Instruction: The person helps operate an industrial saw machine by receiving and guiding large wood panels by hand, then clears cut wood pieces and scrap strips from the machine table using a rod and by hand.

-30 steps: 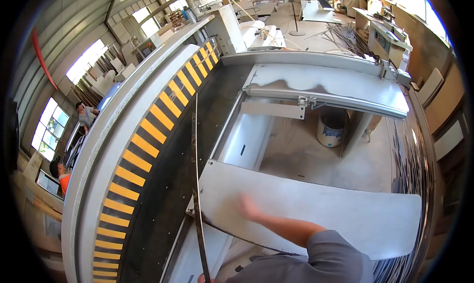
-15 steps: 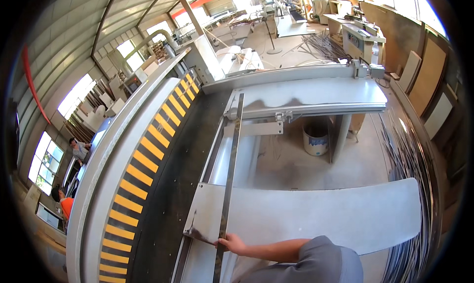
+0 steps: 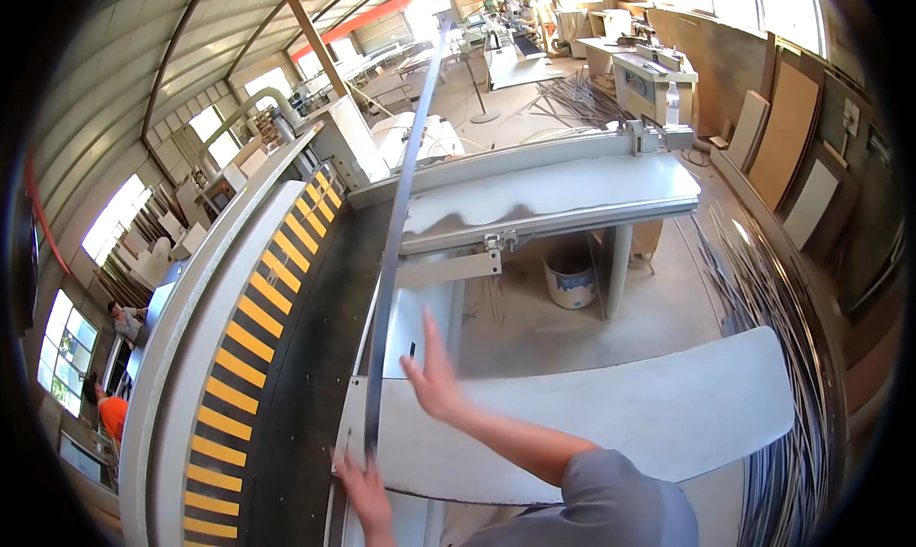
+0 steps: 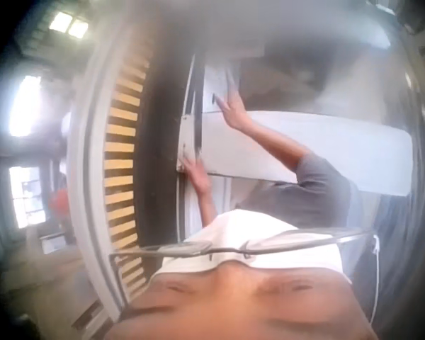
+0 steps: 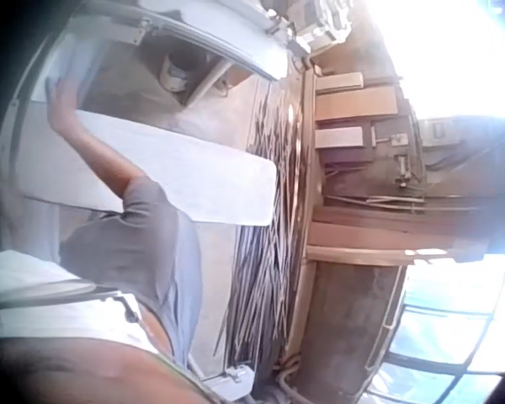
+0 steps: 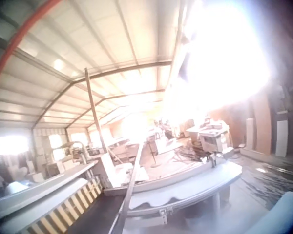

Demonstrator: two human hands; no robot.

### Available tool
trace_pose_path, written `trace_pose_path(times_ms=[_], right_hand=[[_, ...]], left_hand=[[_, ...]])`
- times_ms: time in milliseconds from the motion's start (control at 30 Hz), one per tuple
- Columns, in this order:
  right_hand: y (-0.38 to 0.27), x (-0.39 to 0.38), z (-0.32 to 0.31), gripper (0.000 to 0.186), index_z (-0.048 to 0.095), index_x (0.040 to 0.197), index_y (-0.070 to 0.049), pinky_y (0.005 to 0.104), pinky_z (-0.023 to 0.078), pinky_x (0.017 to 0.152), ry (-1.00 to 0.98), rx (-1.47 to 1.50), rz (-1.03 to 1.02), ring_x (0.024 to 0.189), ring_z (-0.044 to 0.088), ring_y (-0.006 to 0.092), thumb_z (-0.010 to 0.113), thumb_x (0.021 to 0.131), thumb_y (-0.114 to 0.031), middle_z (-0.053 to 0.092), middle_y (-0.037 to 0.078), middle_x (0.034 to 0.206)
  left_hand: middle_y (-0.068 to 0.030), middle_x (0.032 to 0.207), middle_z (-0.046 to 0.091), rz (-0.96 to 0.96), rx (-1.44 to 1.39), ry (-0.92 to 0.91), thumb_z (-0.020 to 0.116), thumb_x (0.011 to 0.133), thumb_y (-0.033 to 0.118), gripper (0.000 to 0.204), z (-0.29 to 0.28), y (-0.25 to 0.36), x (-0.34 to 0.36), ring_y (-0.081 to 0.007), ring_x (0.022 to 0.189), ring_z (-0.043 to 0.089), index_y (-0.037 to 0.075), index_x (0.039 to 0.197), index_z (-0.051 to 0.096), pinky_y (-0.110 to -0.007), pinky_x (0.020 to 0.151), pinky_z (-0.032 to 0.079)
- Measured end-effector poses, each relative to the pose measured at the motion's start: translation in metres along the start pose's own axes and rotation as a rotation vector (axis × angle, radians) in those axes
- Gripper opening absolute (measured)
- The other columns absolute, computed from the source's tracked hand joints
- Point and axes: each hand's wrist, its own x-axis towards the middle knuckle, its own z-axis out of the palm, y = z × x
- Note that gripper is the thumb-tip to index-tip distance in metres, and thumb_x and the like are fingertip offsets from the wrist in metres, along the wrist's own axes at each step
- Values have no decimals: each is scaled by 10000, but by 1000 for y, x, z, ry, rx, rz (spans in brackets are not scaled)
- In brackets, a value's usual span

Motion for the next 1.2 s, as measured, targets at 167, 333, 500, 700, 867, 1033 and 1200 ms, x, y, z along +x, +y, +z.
trace_pose_path(times_ms=[167, 333, 500, 700, 867, 1033, 1200], right_hand=[[-34, 10, -46, 826, 117, 1652, 64, 457, 135, 1310, 142, 56, -117, 1624, 130, 393, 593, 1011, -145, 137, 257, 1741], [-2, -49, -93, 799, 202, 1646, 28, 435, 189, 1298, -75, -338, 64, 1615, 181, 384, 638, 999, -147, 199, 243, 1729], [54, -92, -132, 795, 264, 1617, 39, 463, 241, 1285, -85, -504, 110, 1589, 224, 434, 679, 981, -193, 246, 269, 1703], [98, -102, -144, 771, 347, 1572, 52, 505, 253, 1281, -132, -665, 150, 1562, 259, 466, 712, 951, -223, 291, 307, 1667], [114, -92, -120, 764, 359, 1562, 50, 496, 270, 1278, -313, -775, 250, 1566, 244, 470, 703, 956, -264, 279, 316, 1665], [114, -76, -91, 774, 360, 1553, 69, 502, 250, 1286, -353, -756, 195, 1569, 232, 475, 703, 951, -275, 268, 322, 1668], [135, -62, -67, 729, 409, 1531, 65, 543, 263, 1271, -375, -750, 105, 1559, 267, 462, 698, 938, -245, 298, 308, 1664]], left_hand=[[-155, 1787, 37, 306, 297, -71, 675, 1001, 262, 881, 49, 19, 123, -310, 1647, 88, 60, 1693, 169, -452, 1315, 110], [-223, 1694, 304, 107, 560, -145, 720, 940, 181, 716, 43, -52, 71, -388, 1564, 303, 0, 1563, 418, -484, 1274, 271], [-239, 1630, 383, -141, 667, -7, 733, 915, 186, 658, -25, -165, -61, -396, 1508, 375, 4, 1500, 493, -508, 1231, 334], [-197, 1593, 467, -252, 851, 536, 828, 898, 442, 844, -106, -202, -207, -427, 1437, 442, 43, 1548, 467, -508, 1210, 337], [-205, 1598, 455, -476, 963, 562, 821, 892, 408, 834, -97, -191, -244, -429, 1446, 430, 42, 1549, 460, -511, 1215, 331], [-213, 1602, 442, -532, 984, 542, 813, 886, 374, 825, -77, -178, -246, -431, 1454, 419, 41, 1550, 454, -515, 1220, 325], [-221, 1607, 430, -573, 1002, 528, 805, 880, 340, 818, -67, -174, -256, -433, 1463, 407, 40, 1551, 447, -518, 1225, 320]])
